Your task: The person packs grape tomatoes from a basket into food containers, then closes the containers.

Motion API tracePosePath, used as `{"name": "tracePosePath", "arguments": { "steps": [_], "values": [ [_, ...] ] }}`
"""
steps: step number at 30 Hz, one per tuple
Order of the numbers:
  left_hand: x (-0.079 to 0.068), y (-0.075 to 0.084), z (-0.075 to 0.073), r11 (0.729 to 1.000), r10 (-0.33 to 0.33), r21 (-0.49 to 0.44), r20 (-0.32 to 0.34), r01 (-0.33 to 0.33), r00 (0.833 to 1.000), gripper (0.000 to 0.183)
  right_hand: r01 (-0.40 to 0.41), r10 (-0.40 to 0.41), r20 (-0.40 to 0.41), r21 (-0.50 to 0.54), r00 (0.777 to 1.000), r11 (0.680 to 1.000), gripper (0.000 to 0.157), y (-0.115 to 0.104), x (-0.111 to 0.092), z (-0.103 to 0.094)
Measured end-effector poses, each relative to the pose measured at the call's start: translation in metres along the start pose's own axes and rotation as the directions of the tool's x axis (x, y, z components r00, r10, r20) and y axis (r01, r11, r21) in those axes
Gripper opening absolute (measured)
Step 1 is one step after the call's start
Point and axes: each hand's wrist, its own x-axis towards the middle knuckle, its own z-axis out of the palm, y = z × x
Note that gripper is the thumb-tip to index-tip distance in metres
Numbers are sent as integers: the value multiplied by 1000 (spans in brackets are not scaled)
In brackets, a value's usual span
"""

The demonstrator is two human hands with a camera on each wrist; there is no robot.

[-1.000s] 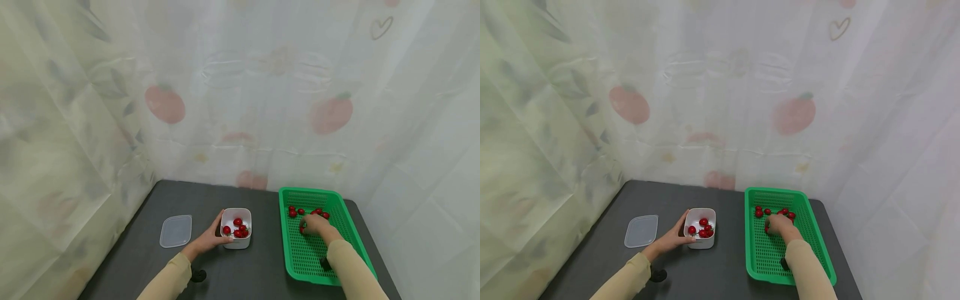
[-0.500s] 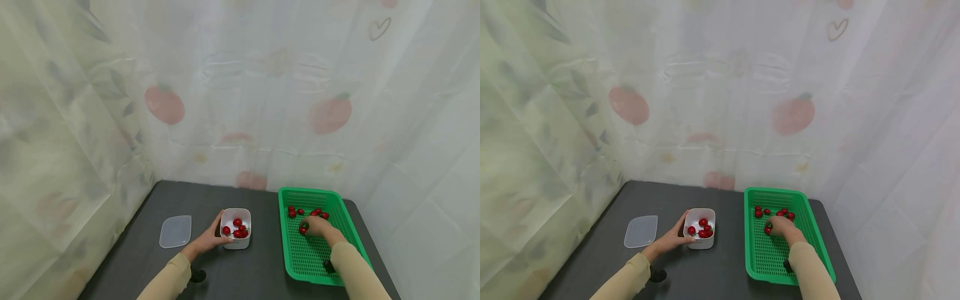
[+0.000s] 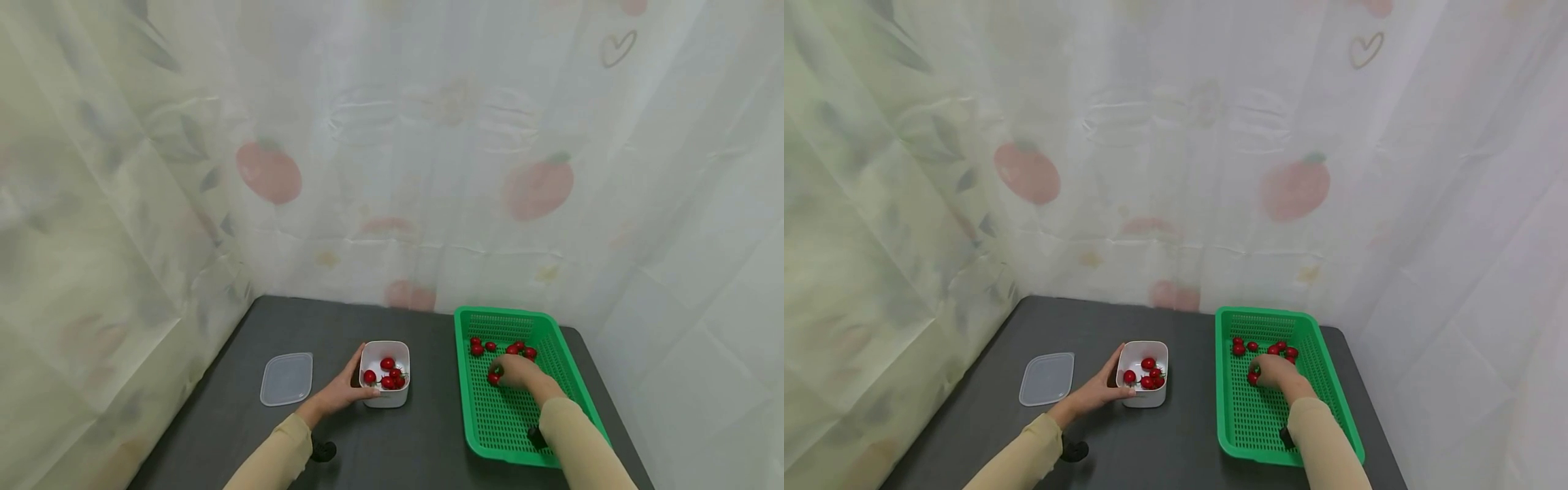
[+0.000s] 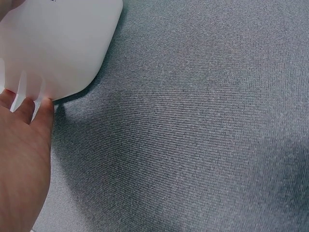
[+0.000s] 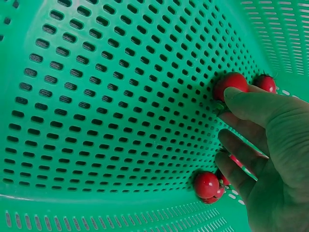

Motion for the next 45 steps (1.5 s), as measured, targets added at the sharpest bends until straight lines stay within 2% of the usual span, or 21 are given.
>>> {"name": "tracePosePath", "arguments": {
  "steps": [9, 20, 28, 37, 45],
  "values": [
    [0, -1, 0, 1000, -2, -9, 3, 2, 1000, 112, -5, 5, -17, 5, 1000, 1000, 25, 0, -2, 1],
    [0, 0, 0, 1000, -7, -16, 2, 7, 1000, 111, 97, -92, -101, 41, 991, 994, 26, -6, -10, -20],
    [1, 0, -1, 1000, -8, -16, 0, 8, 1000, 110, 124, -113, -144, 72, 983, 990, 32, -5, -9, -34],
    [2, -1, -1, 1000, -2, -19, 2, 2, 1000, 111, 183, -166, -197, 72, 966, 980, 31, -19, -8, -52],
    [2, -2, -1, 999, 19, -38, 16, -18, 1000, 111, 277, -256, -212, 77, 943, 958, 31, -44, -5, -60]
  ]
}}
